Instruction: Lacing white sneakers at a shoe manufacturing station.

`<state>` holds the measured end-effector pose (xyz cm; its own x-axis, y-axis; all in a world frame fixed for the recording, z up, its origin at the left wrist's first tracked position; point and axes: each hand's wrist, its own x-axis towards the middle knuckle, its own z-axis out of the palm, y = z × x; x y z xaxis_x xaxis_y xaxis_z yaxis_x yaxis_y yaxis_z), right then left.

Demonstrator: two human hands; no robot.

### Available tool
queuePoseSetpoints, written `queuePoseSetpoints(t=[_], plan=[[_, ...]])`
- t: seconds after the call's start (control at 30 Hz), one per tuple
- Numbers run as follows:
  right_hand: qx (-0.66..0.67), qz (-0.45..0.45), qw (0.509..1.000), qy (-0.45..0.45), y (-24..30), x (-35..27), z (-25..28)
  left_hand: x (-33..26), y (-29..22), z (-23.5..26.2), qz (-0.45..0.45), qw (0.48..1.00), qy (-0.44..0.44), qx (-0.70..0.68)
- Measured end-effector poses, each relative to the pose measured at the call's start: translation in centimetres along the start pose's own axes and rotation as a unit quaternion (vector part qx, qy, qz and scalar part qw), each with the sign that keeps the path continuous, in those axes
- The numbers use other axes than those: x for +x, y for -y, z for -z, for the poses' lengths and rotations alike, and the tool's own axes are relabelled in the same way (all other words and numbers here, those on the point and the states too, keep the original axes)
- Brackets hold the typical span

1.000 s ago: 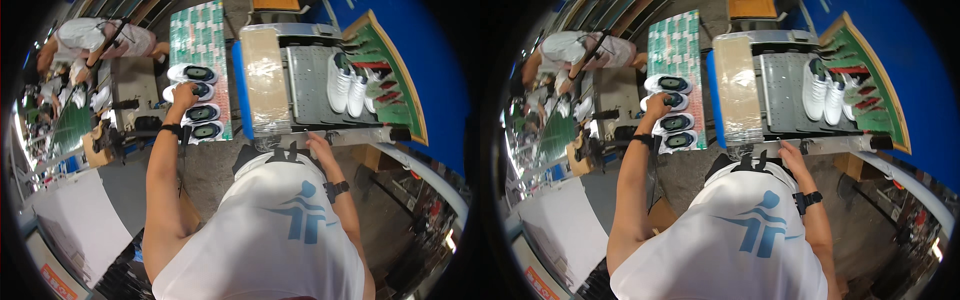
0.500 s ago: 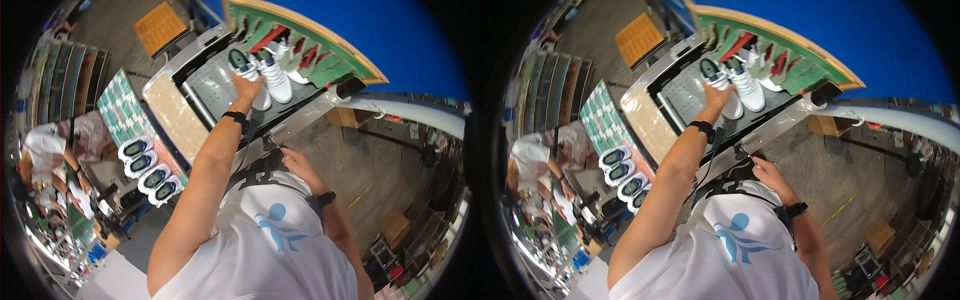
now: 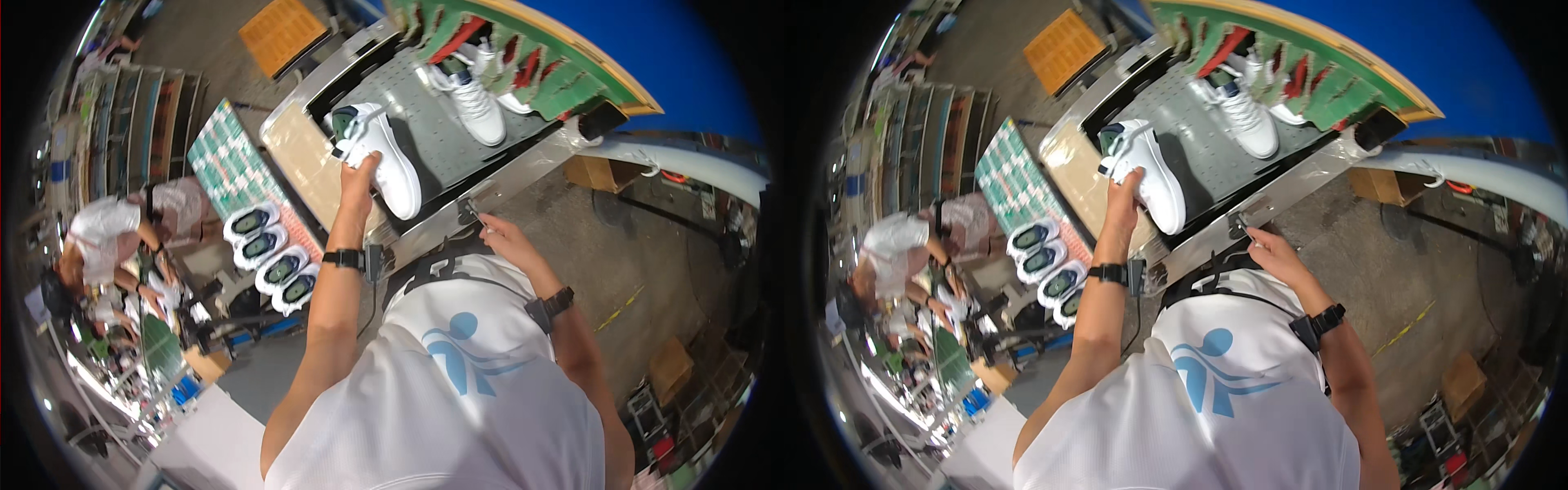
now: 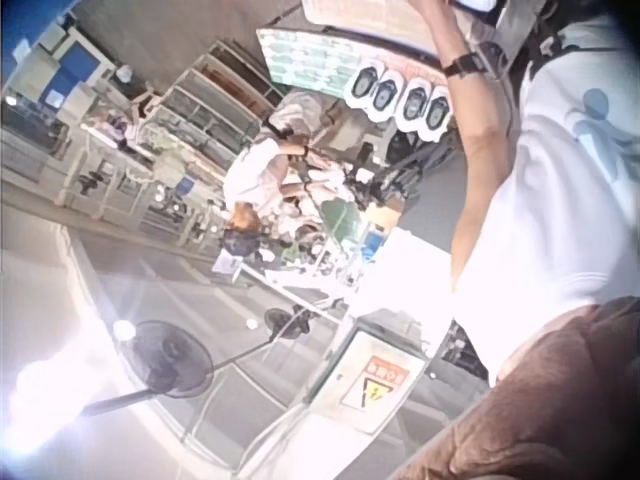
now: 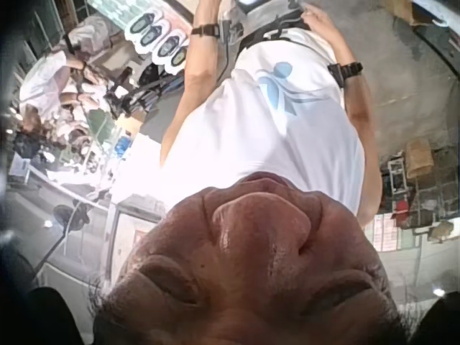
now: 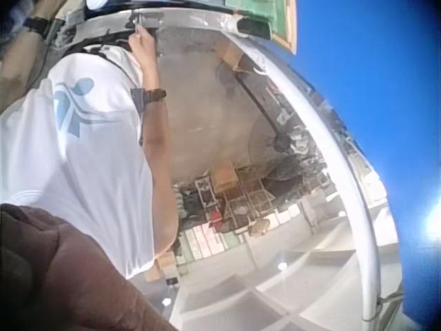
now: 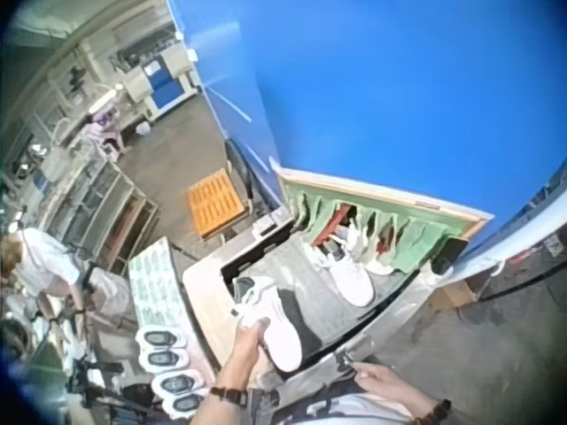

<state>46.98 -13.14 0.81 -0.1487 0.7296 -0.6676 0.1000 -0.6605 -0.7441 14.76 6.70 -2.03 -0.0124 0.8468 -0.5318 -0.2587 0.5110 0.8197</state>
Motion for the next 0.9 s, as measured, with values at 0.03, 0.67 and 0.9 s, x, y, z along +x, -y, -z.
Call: queuePoseSetpoints(t=[0.03,0.67,0.9], plan=[[-0.009,0.0,1.0,0.018,0.5,0.8,-1.1,-1.9,0.1,1.3,-0.051,0.995,-0.057,0.067],[-0.306,0.131,0.93,0.154,9.8,5.5,-18.1,-7.9,-1.2,14.4,-0.283,0.894,-0.166,0.306],[-0.435,0.273,0.849,0.128,14.0,5.0,-23.2,-4.3,3.3,18.2,0.041,0.931,-0.166,-0.322]])
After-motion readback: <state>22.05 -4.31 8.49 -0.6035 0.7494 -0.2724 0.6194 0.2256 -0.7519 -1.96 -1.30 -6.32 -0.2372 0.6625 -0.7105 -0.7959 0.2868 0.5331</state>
